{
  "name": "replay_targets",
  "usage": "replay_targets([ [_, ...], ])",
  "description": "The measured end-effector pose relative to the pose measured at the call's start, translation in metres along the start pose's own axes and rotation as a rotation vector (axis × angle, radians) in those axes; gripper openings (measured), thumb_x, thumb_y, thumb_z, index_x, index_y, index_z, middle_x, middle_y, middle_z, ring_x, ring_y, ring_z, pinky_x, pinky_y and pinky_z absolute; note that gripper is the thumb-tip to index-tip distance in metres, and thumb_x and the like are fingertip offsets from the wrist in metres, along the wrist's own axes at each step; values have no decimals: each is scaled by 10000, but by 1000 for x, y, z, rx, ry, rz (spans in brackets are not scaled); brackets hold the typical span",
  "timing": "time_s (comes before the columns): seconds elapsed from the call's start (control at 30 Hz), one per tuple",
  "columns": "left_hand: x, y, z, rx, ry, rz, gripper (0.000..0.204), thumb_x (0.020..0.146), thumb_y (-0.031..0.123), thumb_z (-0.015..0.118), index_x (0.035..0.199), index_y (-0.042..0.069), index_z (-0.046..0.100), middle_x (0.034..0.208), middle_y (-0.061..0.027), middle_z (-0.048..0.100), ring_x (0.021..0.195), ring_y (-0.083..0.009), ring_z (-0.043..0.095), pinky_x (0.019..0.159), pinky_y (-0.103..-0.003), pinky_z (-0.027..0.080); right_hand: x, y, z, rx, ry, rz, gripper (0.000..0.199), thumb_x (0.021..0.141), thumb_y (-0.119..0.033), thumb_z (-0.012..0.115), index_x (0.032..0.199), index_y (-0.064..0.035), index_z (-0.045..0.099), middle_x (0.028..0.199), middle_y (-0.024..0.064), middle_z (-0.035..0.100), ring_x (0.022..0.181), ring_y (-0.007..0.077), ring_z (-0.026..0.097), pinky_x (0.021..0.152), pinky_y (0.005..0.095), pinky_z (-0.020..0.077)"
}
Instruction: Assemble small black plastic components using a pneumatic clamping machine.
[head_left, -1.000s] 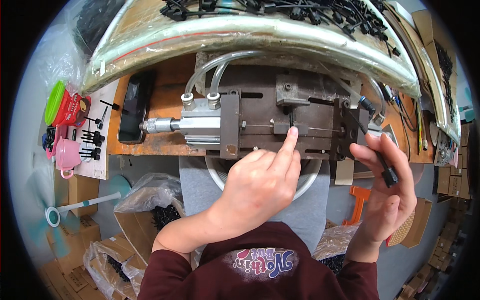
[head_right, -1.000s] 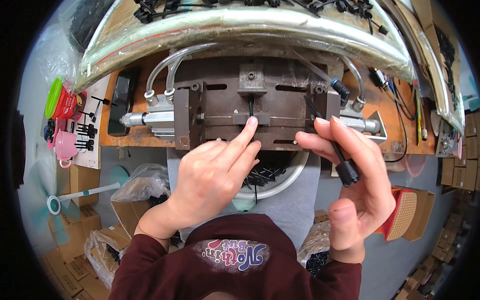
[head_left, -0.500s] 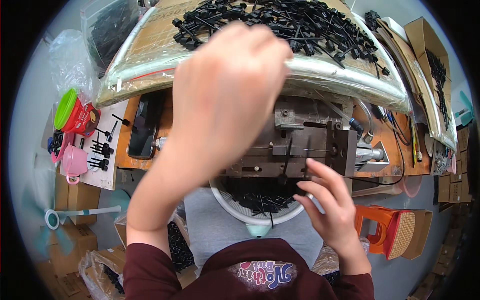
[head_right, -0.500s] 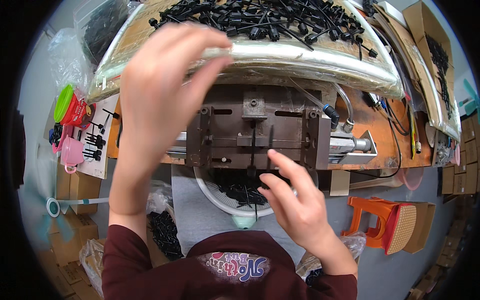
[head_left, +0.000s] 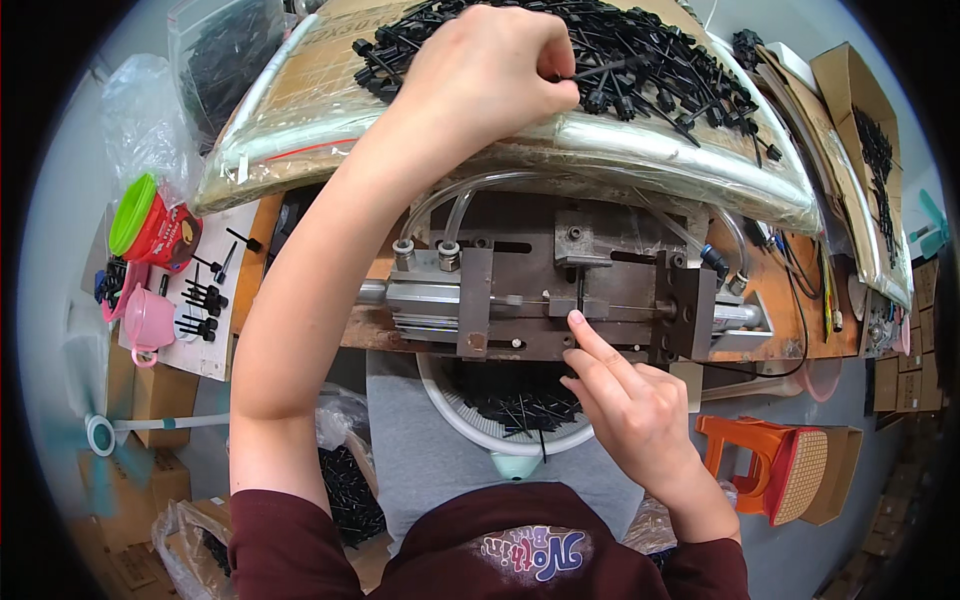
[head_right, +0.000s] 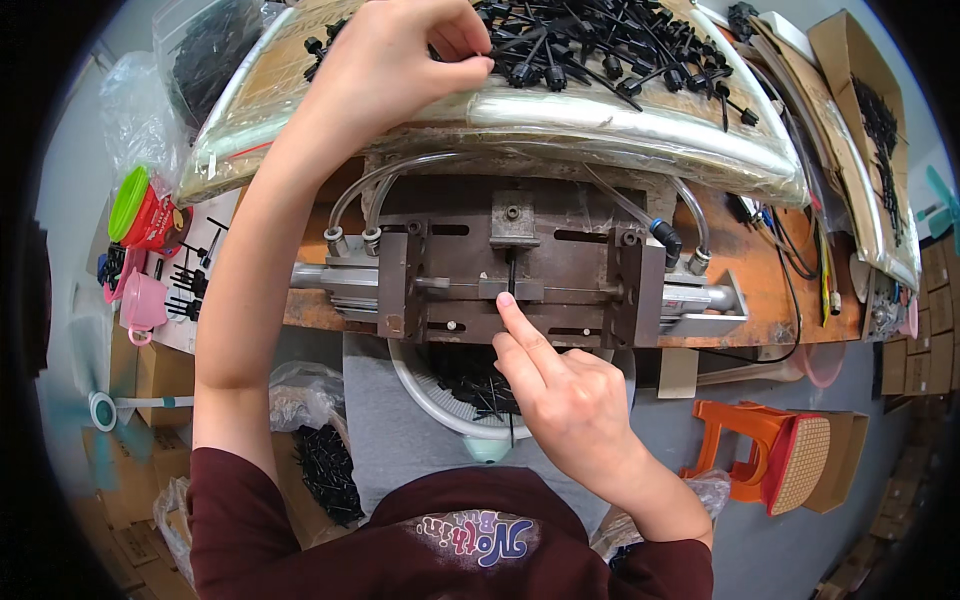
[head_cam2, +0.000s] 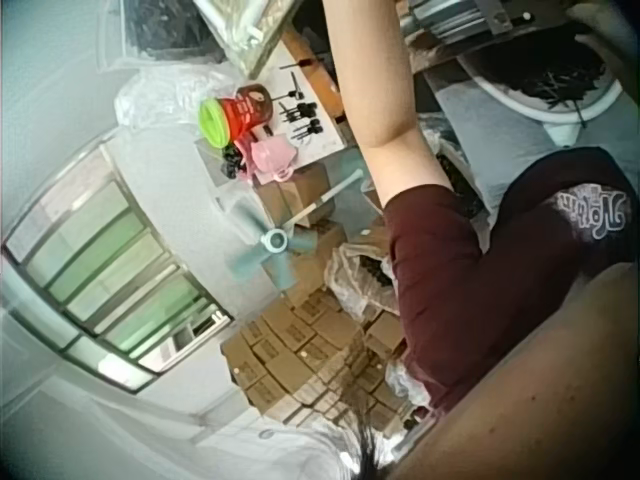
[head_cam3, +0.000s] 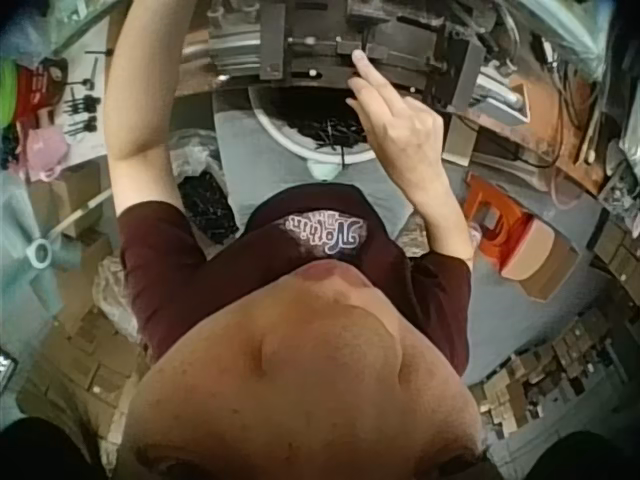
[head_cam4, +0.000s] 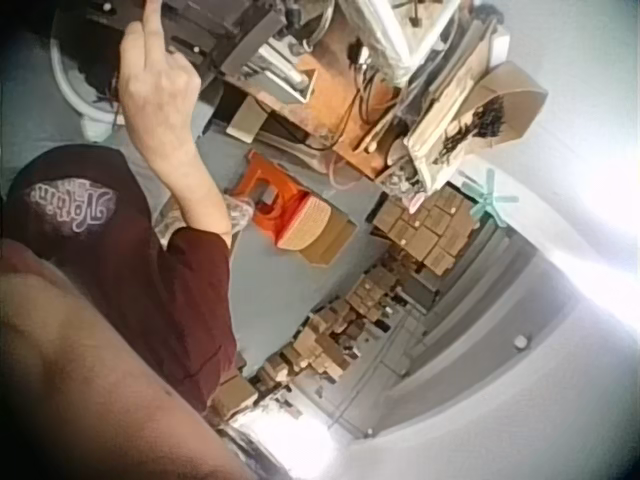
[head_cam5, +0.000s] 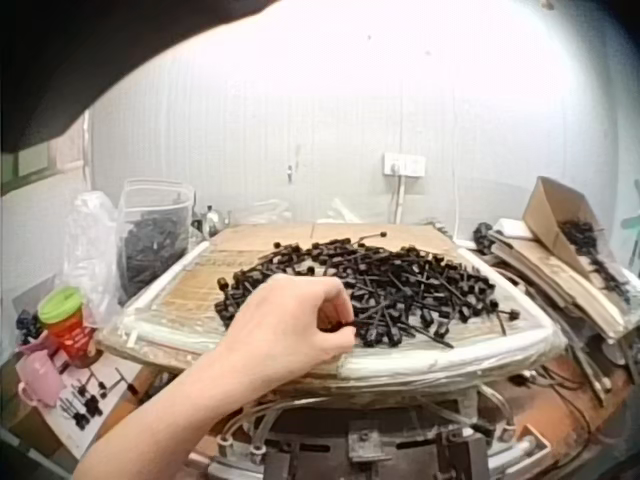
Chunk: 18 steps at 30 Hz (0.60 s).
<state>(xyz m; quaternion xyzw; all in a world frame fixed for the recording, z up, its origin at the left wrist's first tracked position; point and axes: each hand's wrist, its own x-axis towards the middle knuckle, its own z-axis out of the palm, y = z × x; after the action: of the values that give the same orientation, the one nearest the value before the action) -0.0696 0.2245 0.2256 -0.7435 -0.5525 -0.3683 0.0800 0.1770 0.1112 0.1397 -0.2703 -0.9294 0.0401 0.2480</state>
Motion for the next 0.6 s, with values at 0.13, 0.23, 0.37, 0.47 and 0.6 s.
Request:
replay_targets([
  [0.13, -17, 30, -36, -490, 53, -201, 140, 841, 82, 731, 932, -21, 704, 809, -75, 703, 713, -114, 668, 674, -245, 549, -1, 3, 0, 6, -7, 16, 204, 765, -103, 744, 935, -25, 662, 1246, 124, 666, 499, 125, 582, 506, 241, 480],
  [0.23, -41, 49, -58, -582, 159, -208, 137, 843, 60, 717, 952, -24, 710, 867, -94, 701, 714, -118, 666, 655, -250, 546, 3, 2, -5, -2, -23, 0, 214, 762, -120, 756, 938, -40, 664, 1241, 102, 672, 481, 130, 558, 501, 237, 478],
  [0.37, -80, 55, -58, -534, 162, -120, 194, 770, -26, 737, 959, -39, 694, 1011, -117, 665, 788, -131, 654, 643, -229, 519, -3, 8, 7, 35, 98, -3, 244, 715, -96, 791, 935, -53, 694, 1191, 85, 697, 472, 132, 524, 484, 242, 463],
  [0.47, -106, 63, -60, -551, 99, -77, 318, 687, -75, 772, 994, -47, 699, 1145, -162, 632, 879, -153, 665, 676, -231, 556, -5, 7, 5, 7, 116, -18, 260, 699, -80, 795, 940, -45, 704, 1151, 101, 708, 502, 135, 554, 501, 250, 469],
  [0.6, -134, 76, -56, -488, -18, -81, 386, 628, -67, 808, 1003, -31, 724, 1250, -214, 609, 927, -189, 691, 723, -262, 600, -6, 7, 4, -12, 100, -23, 275, 708, -78, 784, 967, -31, 702, 1148, 115, 701, 548, 143, 592, 528, 257, 477],
])
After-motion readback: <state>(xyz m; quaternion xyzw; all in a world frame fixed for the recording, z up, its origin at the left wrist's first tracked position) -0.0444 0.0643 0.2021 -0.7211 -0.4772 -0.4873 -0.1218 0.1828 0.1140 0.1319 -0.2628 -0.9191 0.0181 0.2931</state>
